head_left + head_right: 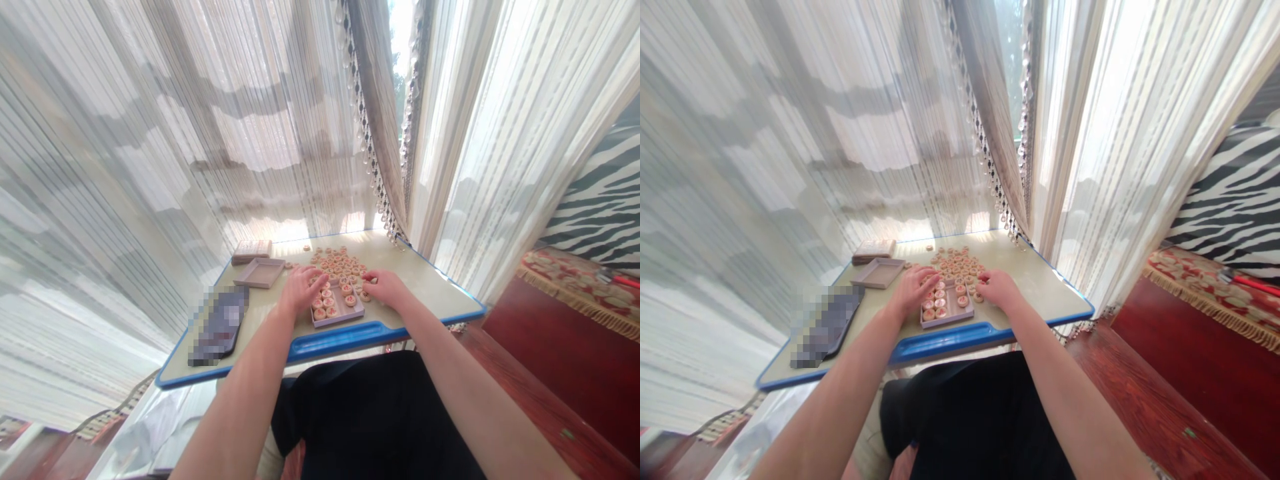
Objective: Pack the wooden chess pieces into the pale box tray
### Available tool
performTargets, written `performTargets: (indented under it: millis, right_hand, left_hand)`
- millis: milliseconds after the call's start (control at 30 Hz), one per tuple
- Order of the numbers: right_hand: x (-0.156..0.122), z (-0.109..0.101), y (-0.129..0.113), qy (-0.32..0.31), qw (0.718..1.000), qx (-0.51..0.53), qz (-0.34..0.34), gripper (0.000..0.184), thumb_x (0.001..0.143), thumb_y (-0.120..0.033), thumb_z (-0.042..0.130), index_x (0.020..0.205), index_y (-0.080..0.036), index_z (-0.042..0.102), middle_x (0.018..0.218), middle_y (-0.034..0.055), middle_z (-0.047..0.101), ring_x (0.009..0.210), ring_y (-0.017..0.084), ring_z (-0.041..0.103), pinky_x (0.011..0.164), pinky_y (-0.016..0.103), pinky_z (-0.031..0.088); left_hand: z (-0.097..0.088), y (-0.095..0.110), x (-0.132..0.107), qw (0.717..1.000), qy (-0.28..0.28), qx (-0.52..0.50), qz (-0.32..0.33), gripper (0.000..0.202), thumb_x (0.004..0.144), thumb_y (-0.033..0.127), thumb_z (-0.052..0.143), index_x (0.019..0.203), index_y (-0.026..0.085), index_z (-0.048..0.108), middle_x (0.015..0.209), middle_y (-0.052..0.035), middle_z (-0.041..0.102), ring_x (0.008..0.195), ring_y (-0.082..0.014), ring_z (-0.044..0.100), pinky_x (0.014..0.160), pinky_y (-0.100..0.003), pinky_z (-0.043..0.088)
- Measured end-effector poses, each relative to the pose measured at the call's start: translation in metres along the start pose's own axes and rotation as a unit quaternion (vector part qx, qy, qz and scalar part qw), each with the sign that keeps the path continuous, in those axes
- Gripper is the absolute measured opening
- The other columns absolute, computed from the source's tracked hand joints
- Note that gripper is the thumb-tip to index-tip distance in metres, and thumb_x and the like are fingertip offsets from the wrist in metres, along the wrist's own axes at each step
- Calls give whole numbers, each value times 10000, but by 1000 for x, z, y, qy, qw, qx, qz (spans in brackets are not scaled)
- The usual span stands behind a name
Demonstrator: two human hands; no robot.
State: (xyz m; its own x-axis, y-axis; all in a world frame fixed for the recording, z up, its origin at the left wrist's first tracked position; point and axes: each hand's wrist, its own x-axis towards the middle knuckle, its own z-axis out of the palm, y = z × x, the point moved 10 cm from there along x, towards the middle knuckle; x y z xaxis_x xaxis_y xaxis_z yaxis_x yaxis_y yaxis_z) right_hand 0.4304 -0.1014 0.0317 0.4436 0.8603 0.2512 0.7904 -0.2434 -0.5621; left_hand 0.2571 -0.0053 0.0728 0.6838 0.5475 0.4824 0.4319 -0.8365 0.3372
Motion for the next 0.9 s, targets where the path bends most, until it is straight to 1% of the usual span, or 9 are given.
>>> performTargets:
  millis: [167, 267, 333, 400, 467, 533, 700, 800, 900]
  right_hand:
    - [1, 1, 3, -1, 1000, 3, 4, 303, 706, -235, 595, 984, -175, 700, 1031, 66, 692, 946, 211, 625, 854, 281, 448]
    - [1, -5, 2, 30, 999, 10, -5, 299, 705, -247, 593, 974, -159, 691, 1016, 68, 688, 895, 202, 623, 843, 291, 448]
    - [-1, -11, -4, 60, 997, 30, -28, 278, 713, -260, 586, 953, -160, 684, 978, 57, 689, 818, 180, 614, 808, 291, 454]
    - [-5, -14, -16, 72, 992, 68, -76, 255, 721, -275, 587, 936, -173, 679, 940, 42, 686, 775, 160, 596, 767, 278, 456]
    - [-12, -13, -32, 51, 984, 103, -135, 231, 726, -292, 597, 914, -186, 676, 912, 31, 681, 773, 151, 581, 741, 267, 453]
    - [-18, -8, -46, 14, 977, 124, -173, 224, 715, -294, 618, 906, -192, 673, 904, 29, 675, 779, 151, 572, 728, 265, 450]
    - [-29, 2, -58, -51, 969, 136, -198, 199, 688, -252, 652, 879, -197, 669, 859, 16, 653, 751, 137, 561, 703, 249, 448]
    - [-33, 4, -63, -63, 961, 139, -231, 156, 700, -228, 638, 849, -193, 670, 836, 10, 632, 759, 129, 560, 715, 239, 448]
    - [-34, 6, -65, -62, 956, 142, -248, 144, 695, -221, 647, 832, -194, 681, 887, 19, 606, 818, 137, 569, 767, 249, 449]
  left_hand:
    - [-2, 1, 0, 1000, 7, -6, 5, 400, 873, 481, 409, 929, 193, 680, 1016, -59, 679, 1042, -200, 566, 993, -326, 364]
    - [-3, 2, 0, 1000, 12, -8, 11, 396, 868, 482, 421, 916, 186, 679, 993, -61, 684, 1026, -204, 573, 976, -326, 376]
    - [-3, 2, 0, 1000, 16, -8, 14, 395, 869, 480, 421, 913, 184, 677, 988, -63, 684, 1013, -205, 576, 970, -332, 380]
    - [-4, 2, 0, 1000, 19, -6, 15, 390, 869, 479, 422, 903, 185, 677, 986, -62, 683, 1008, -203, 576, 971, -335, 378]
    - [-5, 1, 0, 1000, 22, -2, 10, 384, 863, 484, 435, 892, 187, 676, 985, -62, 683, 1012, -205, 574, 974, -337, 376]
    - [-6, 0, 0, 1000, 25, 2, 6, 377, 853, 491, 452, 882, 190, 676, 976, -61, 685, 1011, -208, 575, 973, -337, 377]
    - [-8, 3, -2, 999, 32, 5, 9, 364, 836, 491, 484, 832, 187, 684, 916, -62, 692, 963, -209, 589, 950, -336, 391]
    - [-7, 3, -3, 999, 30, 12, 9, 371, 836, 497, 482, 793, 189, 684, 880, -56, 693, 935, -202, 594, 951, -332, 389]
    - [-6, 2, -3, 999, 31, 21, 8, 380, 829, 515, 484, 777, 194, 682, 867, -52, 690, 915, -196, 594, 952, -333, 387]
